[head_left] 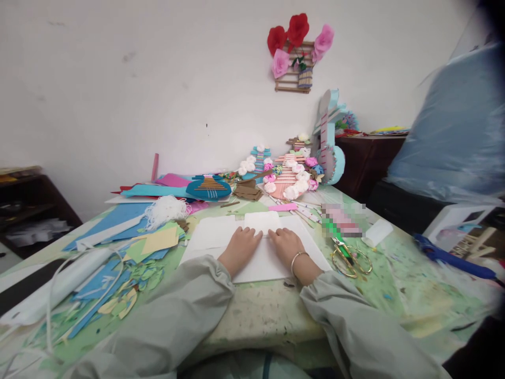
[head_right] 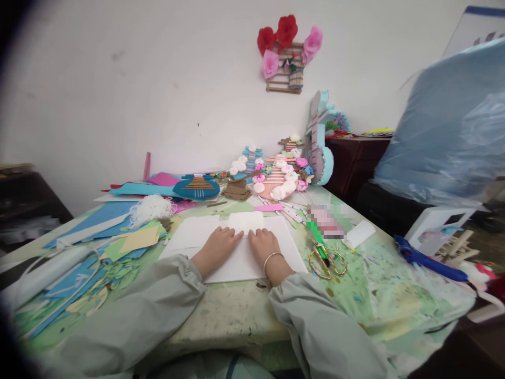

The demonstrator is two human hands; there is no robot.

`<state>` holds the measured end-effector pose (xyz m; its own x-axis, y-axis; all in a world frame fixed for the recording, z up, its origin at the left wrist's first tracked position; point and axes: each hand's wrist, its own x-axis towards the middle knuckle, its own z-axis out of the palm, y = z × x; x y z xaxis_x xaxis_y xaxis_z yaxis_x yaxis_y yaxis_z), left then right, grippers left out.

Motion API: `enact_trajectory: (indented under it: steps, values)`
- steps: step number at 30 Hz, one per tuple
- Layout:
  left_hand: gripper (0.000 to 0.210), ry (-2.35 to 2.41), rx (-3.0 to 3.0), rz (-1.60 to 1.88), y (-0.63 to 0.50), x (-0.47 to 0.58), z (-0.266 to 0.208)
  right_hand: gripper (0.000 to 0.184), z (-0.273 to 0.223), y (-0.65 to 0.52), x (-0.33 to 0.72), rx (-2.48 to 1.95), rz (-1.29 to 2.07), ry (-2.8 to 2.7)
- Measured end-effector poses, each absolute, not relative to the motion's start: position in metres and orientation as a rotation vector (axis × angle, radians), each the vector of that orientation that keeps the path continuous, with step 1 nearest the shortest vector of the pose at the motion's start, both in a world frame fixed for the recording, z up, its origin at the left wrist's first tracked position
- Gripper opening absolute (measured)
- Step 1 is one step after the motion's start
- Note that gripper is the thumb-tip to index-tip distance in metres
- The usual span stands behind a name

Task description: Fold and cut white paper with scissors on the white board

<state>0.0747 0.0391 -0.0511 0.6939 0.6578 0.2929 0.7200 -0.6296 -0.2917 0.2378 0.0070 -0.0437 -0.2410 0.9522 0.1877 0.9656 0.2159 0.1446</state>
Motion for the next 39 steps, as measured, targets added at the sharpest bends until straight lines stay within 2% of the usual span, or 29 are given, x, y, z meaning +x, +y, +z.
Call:
enact_trajectory:
  steps: [6, 13, 19, 27, 31, 39]
  values:
    - [0.035, -1.15, -2.521, -0.167, 0.03, 0.076, -0.048, 0.036, -0.049, 0.001, 0.233, -1.907, -0.424, -2.383]
    - [0.024, -1.266, -2.528, -0.085, 0.02, 0.075, -0.038, 0.029, -0.048, 0.002, 0.237, -1.959, -0.414, -2.332]
    - [0.024, -1.254, -2.472, -0.187, 0.024, 0.07, -0.044, 0.027, -0.048, 0.002, 0.24, -1.942, -0.424, -2.304]
    - [0.045, -1.122, -2.645, -0.209, 0.034, 0.068, -0.056, 0.038, -0.05, 0.006, 0.239, -1.687, -0.276, -2.46]
    - [0.046, -1.219, -2.662, -0.166, 0.032, 0.067, -0.055, 0.042, -0.048, 0.005, 0.239, -1.798, -0.137, -2.43]
    - [0.035, -1.319, -2.537, -0.188, 0.024, 0.069, -0.048, 0.036, -0.044, 0.003, 0.244, -1.993, -0.238, -2.311]
